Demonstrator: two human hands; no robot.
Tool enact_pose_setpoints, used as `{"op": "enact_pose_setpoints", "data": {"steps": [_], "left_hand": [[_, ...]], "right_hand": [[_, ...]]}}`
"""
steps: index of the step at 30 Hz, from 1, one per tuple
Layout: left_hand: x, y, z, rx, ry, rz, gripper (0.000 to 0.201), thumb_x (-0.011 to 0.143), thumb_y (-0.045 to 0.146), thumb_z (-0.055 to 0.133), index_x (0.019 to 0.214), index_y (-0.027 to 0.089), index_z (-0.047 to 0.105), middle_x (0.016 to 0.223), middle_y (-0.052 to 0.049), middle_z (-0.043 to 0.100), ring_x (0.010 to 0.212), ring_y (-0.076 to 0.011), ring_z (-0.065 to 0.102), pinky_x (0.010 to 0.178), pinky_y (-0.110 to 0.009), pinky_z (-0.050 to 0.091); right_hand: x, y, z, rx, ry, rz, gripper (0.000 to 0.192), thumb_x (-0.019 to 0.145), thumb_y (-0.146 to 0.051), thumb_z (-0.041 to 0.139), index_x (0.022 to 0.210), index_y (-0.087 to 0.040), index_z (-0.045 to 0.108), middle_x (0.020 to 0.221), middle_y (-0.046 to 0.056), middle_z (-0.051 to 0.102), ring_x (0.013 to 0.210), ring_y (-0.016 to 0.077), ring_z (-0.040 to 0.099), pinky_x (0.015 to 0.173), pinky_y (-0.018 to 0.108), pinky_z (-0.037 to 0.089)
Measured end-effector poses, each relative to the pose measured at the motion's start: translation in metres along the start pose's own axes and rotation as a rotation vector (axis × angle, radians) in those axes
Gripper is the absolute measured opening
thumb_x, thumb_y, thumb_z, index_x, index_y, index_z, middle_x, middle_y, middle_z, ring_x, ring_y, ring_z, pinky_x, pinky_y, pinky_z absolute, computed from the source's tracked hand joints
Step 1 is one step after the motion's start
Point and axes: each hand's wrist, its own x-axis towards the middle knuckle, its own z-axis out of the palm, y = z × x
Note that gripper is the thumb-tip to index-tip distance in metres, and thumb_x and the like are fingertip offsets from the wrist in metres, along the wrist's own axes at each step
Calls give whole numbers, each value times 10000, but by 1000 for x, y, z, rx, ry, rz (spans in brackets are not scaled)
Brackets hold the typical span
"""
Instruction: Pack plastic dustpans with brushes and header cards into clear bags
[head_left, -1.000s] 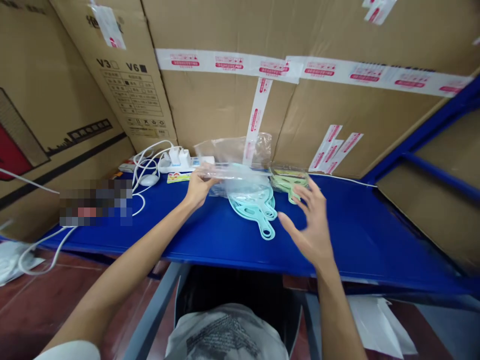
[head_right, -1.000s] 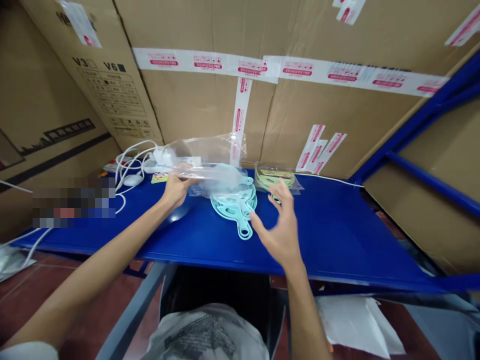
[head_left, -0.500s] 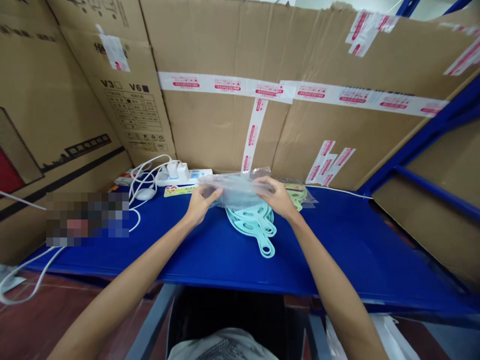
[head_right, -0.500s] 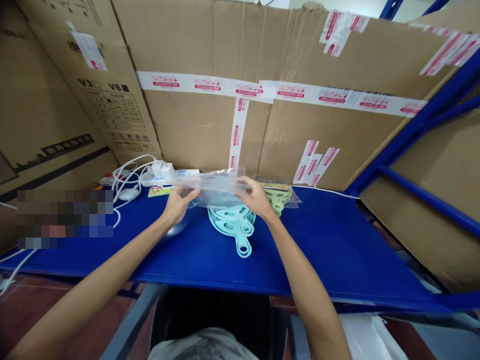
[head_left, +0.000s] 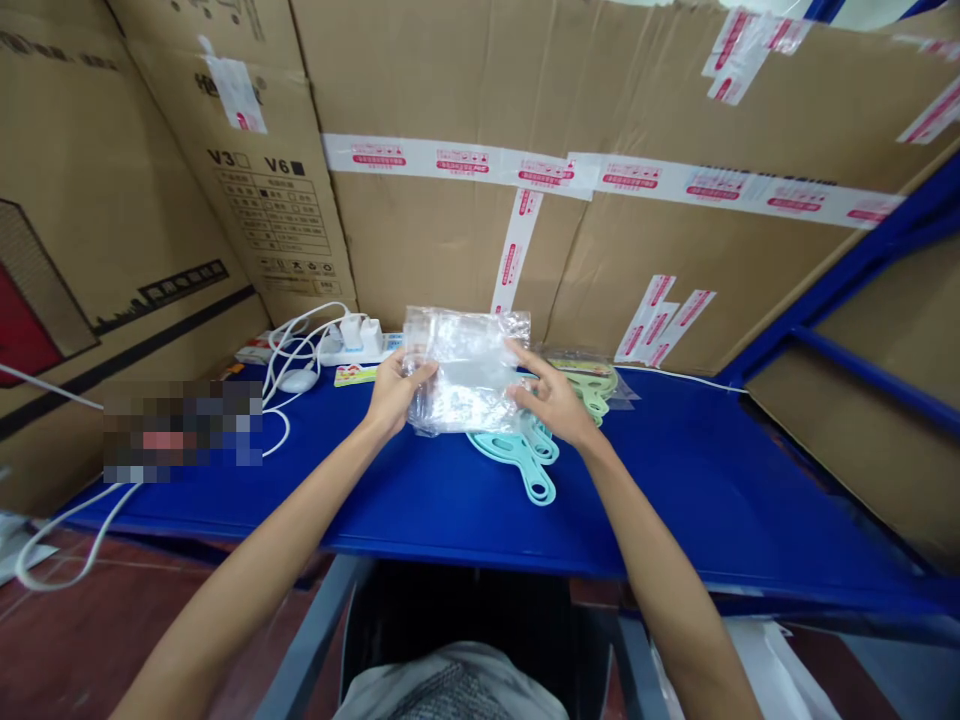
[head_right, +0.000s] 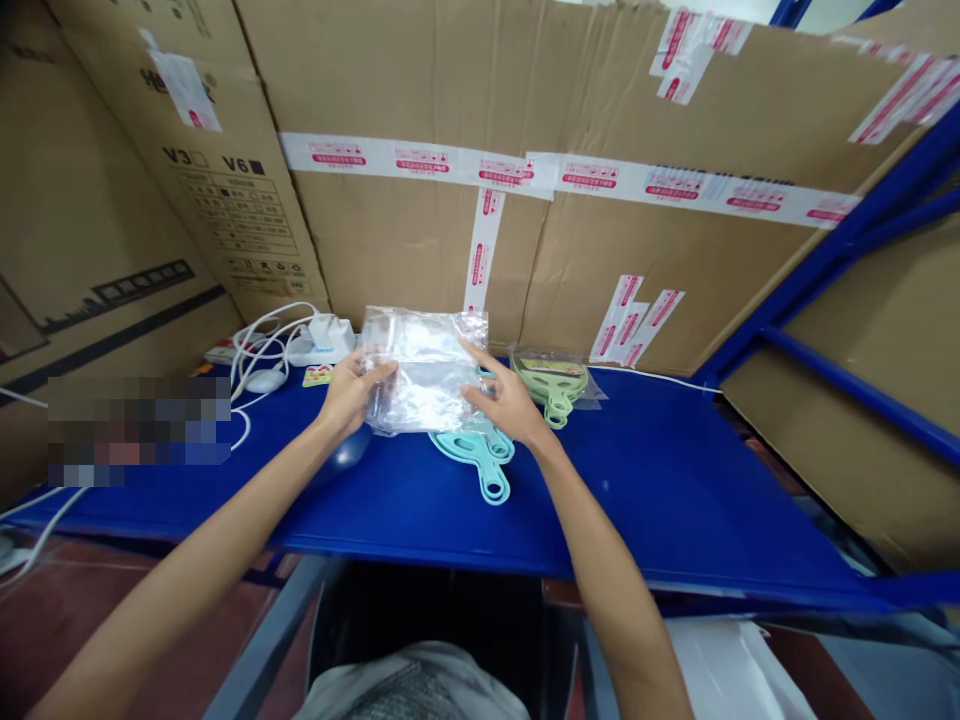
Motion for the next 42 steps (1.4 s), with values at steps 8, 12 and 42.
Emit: {"op": "enact_pose_setpoints", "data": {"steps": [8,12,42], "left_hand": [[3,-10,-4,65,-103,14,1151,618,282,986,1584,296,360,1112,-79,709,757,-194,704,588,-288,590],[1,-9,-6,185,-232,220,1202,746,349,937,1684,426,189,1451,-126,604,1298,-365,618,764,-386,645],[-17,77,-137,1818,-122,478,535,812,308,828,1326,205,724,1761,-163,202,1584,-546,186,1230,-704,318]], "right_hand": [[-3,19,1,-33,184,79,523,890,-416,744,1377,-223,748,1448,103,701,1276,351,690,1029,514,611],[-6,22,2,92,107,122,666,839,-391,819,1471,-245,671,1541,109,626,1231,355,719,935,502,665],[-6,10,-16,60,97,109,307,821,-345,795,1091,-202,766,1099,92,789,755,198,750,577,332,637]]}}
